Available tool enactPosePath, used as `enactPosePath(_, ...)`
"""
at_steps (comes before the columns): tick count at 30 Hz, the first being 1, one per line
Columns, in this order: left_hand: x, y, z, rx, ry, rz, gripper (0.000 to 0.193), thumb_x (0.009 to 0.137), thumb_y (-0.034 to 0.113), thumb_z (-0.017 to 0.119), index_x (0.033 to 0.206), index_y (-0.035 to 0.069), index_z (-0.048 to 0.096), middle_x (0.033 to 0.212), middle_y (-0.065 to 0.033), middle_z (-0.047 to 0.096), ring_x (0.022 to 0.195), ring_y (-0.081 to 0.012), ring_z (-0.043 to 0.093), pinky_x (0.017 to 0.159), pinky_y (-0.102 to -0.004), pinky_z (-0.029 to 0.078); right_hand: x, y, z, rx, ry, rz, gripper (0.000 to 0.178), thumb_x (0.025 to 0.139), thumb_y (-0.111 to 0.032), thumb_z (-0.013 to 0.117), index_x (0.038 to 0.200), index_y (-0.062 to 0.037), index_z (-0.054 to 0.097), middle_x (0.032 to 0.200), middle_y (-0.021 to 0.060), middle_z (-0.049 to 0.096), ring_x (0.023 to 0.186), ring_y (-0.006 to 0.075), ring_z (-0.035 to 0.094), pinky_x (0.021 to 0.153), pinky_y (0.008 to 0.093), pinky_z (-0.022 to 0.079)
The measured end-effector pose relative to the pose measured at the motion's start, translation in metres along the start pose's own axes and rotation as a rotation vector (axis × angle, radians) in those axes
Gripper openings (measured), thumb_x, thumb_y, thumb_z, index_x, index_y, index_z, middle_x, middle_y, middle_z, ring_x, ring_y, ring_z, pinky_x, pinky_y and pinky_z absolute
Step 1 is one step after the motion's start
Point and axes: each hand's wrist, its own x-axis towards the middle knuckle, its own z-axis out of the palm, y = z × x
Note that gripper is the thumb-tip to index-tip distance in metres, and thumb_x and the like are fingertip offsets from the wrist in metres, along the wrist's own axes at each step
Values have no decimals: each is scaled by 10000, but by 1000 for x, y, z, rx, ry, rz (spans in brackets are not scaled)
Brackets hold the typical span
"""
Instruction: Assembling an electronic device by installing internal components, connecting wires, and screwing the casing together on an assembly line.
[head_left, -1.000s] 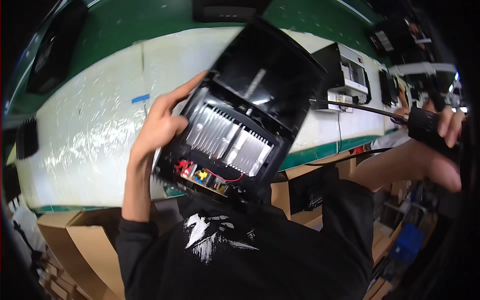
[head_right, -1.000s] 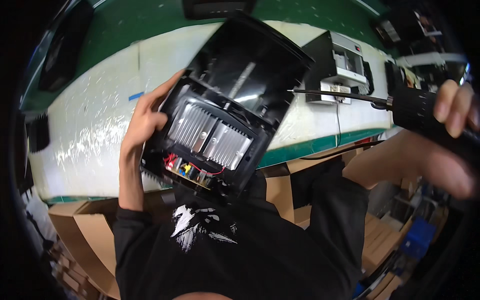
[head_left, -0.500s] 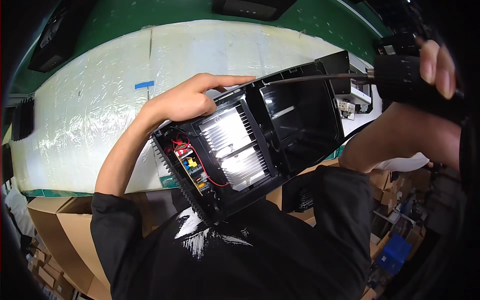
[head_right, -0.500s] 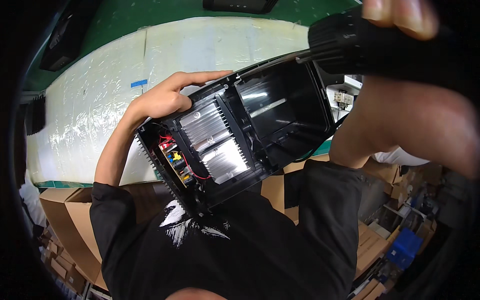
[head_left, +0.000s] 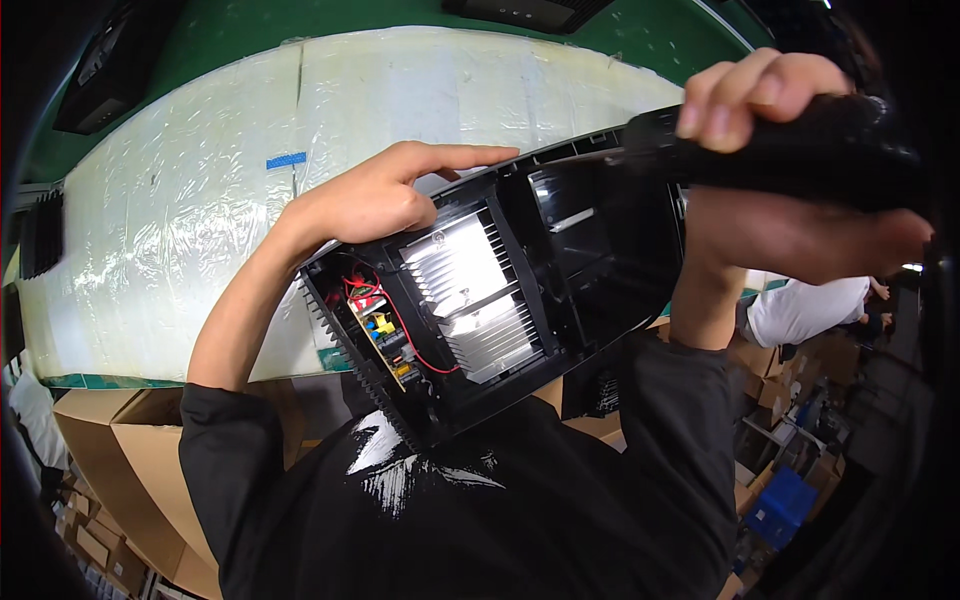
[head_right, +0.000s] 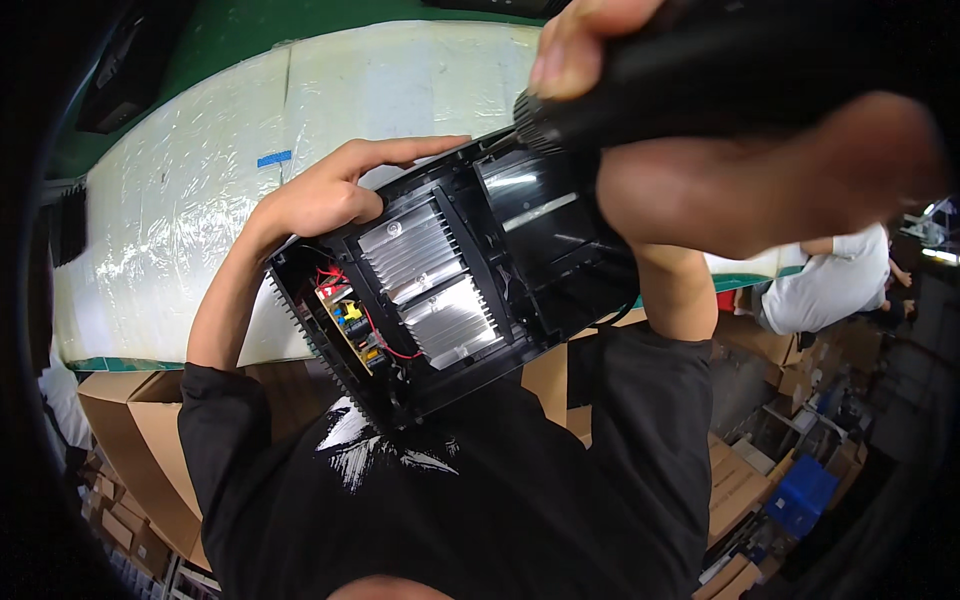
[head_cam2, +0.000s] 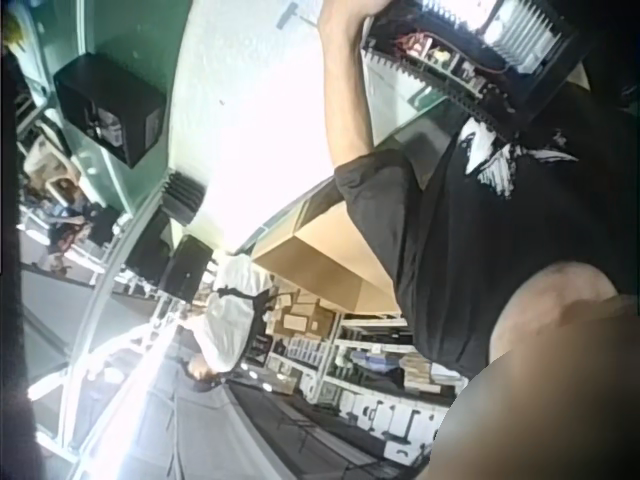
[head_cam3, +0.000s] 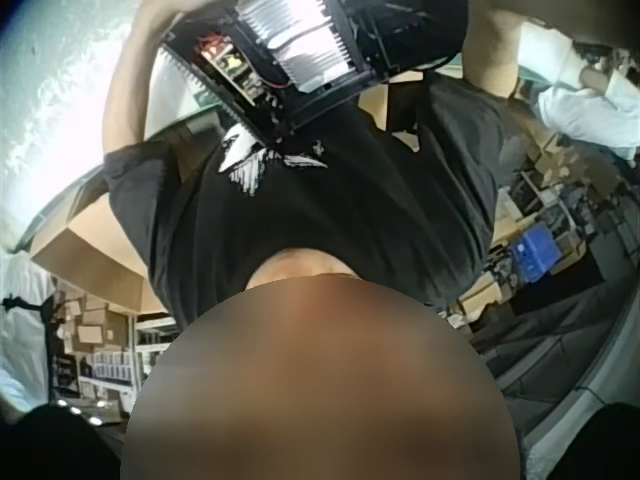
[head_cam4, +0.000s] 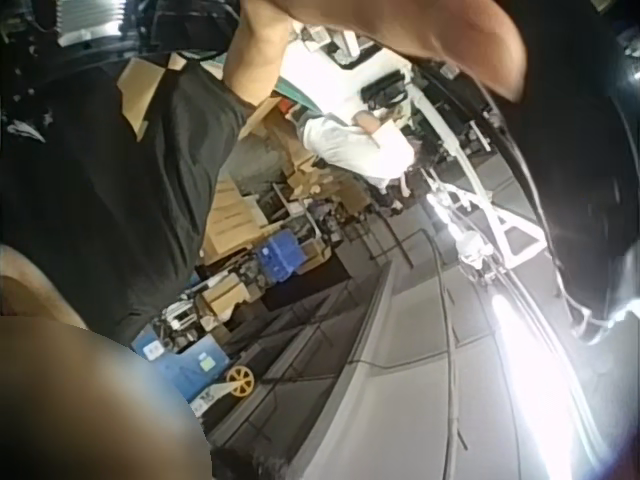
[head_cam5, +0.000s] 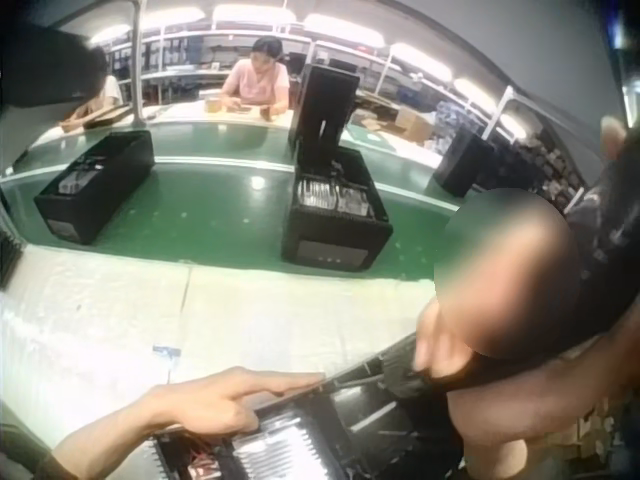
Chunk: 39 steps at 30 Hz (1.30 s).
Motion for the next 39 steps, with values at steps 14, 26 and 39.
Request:
enactPosePath(14, -5, 9, -3, -54, -33, -83, 806, 541, 40, 467, 1343, 108, 463, 1223, -174, 576, 1110, -261, 544, 981, -303, 387, -32, 34, 26, 188, 37, 10, 995, 667, -904, 226, 849, 21, 545, 633, 107, 558, 517, 196, 560, 502, 286, 477)
enactPosePath(26, 4, 10, -2, 24, -8, 7, 827, 520, -48, 423, 1337, 75, 462, 1295, -145, 529, 1251, -248, 444, 1057, -289, 294, -63, 61, 37, 301, 162, 277, 632, 816, -605, 451, 891, 13, 553, 736, 86, 570, 642, 139, 568, 576, 232, 457)
enactPosePath(39, -4, 19, 1, -62, -1, -241, 838, 523, -52, 411, 1356, 35, 430, 1297, -173, 518, 1295, -245, 392, 1081, -274, 214, -39, 37, 63, 47, 394, 118, 715, 773, -674, 533, 751, 40, 508, 610, 81, 539, 474, 133, 529, 433, 234, 430)
